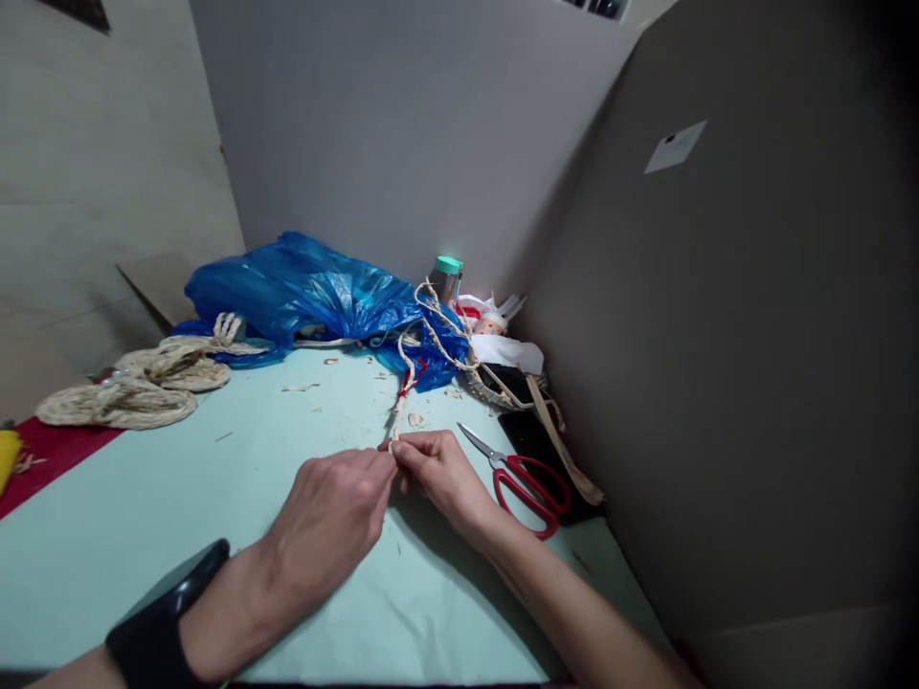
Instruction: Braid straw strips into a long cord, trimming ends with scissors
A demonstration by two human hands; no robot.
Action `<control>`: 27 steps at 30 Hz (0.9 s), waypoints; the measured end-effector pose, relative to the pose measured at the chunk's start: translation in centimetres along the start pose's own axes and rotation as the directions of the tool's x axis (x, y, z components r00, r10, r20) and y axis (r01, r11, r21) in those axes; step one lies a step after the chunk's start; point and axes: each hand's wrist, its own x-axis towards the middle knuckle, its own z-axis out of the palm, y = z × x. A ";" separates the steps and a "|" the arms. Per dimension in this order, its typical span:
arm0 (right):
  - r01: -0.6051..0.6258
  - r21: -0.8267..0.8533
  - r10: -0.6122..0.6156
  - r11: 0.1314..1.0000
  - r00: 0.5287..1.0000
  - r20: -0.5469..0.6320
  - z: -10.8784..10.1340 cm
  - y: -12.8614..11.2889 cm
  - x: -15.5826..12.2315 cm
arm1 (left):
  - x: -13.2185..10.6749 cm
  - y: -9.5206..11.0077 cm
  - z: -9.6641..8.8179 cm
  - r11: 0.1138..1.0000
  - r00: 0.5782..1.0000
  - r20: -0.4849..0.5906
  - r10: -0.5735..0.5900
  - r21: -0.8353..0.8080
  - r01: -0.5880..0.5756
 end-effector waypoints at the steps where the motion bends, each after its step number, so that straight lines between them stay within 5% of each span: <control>1: 0.001 0.048 -0.002 0.999 1.000 0.003 0.1 0.1 0.0 | -0.2 0.4 0.3 0.999 1.000 -0.008 0.024 0.044 -0.024; 5: 0.045 -0.017 -0.045 0.999 0.998 0.033 -0.5 0.6 0.2 | -0.1 0.4 0.2 0.999 0.999 -0.049 0.008 0.043 -0.006; 8: 0.084 -0.159 -0.079 0.984 0.996 0.038 -1.2 0.8 0.5 | 1.0 -1.0 -0.7 0.954 0.992 -0.039 -0.118 -0.282 0.102; 11: 0.070 -0.147 -0.062 0.987 0.996 0.058 -1.7 0.8 0.7 | 2.1 -2.6 -1.3 0.695 0.955 0.119 -0.274 -0.661 0.281; 13: 0.056 -0.116 -0.049 0.992 0.997 0.063 -1.7 0.9 0.8 | 2.5 -3.1 -1.4 0.537 0.916 0.215 -0.339 -0.756 0.376; 15: 0.053 -0.114 -0.047 0.992 0.997 0.054 -1.6 0.9 0.8 | 2.3 -3.0 -1.2 0.522 0.908 0.213 -0.362 -0.761 0.386; 18: 0.056 -0.047 -0.055 0.997 0.998 0.039 -1.2 0.8 0.6 | 1.3 -1.8 -0.6 0.763 0.964 0.031 -0.266 -0.605 0.229; 21: -0.055 0.191 0.050 0.980 0.998 0.030 -0.9 0.5 0.4 | 0.0 -0.3 0.4 0.982 0.992 -0.126 0.002 -0.189 -0.026; 24: -0.195 0.341 0.181 0.919 0.981 0.073 -0.6 0.3 0.2 | -0.8 0.7 1.6 0.957 0.977 -0.061 0.205 0.221 -0.187; 27: -0.189 0.345 0.160 0.919 0.981 0.111 -0.4 0.4 0.0 | -1.1 1.0 2.3 0.865 0.947 0.007 0.321 0.406 -0.296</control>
